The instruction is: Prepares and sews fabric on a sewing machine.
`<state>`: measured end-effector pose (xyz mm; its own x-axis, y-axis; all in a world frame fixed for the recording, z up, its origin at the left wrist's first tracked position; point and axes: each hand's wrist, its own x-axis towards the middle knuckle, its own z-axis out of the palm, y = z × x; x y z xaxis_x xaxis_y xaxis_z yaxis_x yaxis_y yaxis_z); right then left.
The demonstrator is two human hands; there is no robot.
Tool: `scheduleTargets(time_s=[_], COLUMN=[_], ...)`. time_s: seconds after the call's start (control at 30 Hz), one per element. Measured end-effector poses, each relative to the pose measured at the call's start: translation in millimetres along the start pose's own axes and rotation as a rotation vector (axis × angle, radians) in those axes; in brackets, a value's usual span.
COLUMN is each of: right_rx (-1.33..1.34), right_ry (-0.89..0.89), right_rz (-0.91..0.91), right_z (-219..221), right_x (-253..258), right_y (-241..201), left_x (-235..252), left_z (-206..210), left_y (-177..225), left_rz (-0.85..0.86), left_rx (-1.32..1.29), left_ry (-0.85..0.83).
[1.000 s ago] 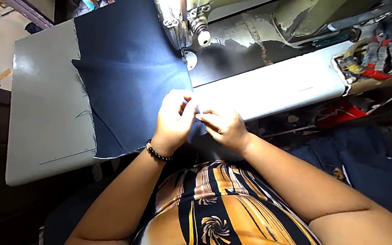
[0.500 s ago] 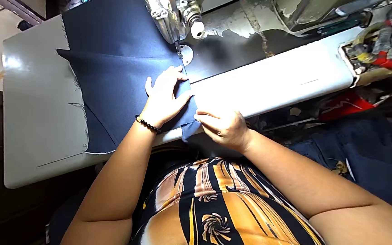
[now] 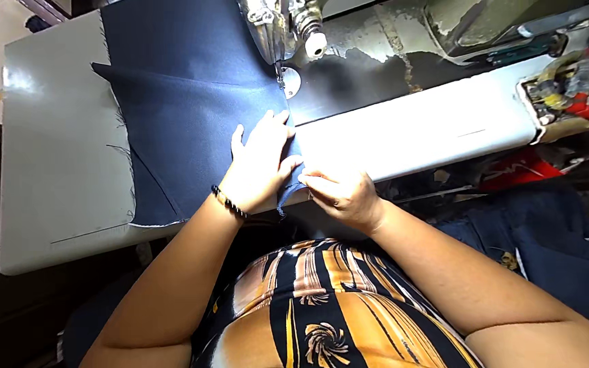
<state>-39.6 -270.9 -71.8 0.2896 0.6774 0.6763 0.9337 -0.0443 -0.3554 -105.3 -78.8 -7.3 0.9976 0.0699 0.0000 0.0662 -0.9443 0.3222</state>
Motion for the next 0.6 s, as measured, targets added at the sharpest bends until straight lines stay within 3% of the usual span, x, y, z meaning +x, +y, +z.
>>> scheduleTargets(time_s=[0.17,0.6], right_rx=[0.051,0.008], right_ry=[-0.052,-0.156], right_rz=[0.029,0.075], right_z=[-5.7,-18.9], right_x=[3.9,10.8], right_y=[-3.5,-1.1], left_x=[-35.2,-30.3], left_z=[17.1,23.2], left_y=[8.9,11.5], left_rz=[0.036,0.025], left_rx=[-0.042,-0.16], left_ry=[0.073,0.141])
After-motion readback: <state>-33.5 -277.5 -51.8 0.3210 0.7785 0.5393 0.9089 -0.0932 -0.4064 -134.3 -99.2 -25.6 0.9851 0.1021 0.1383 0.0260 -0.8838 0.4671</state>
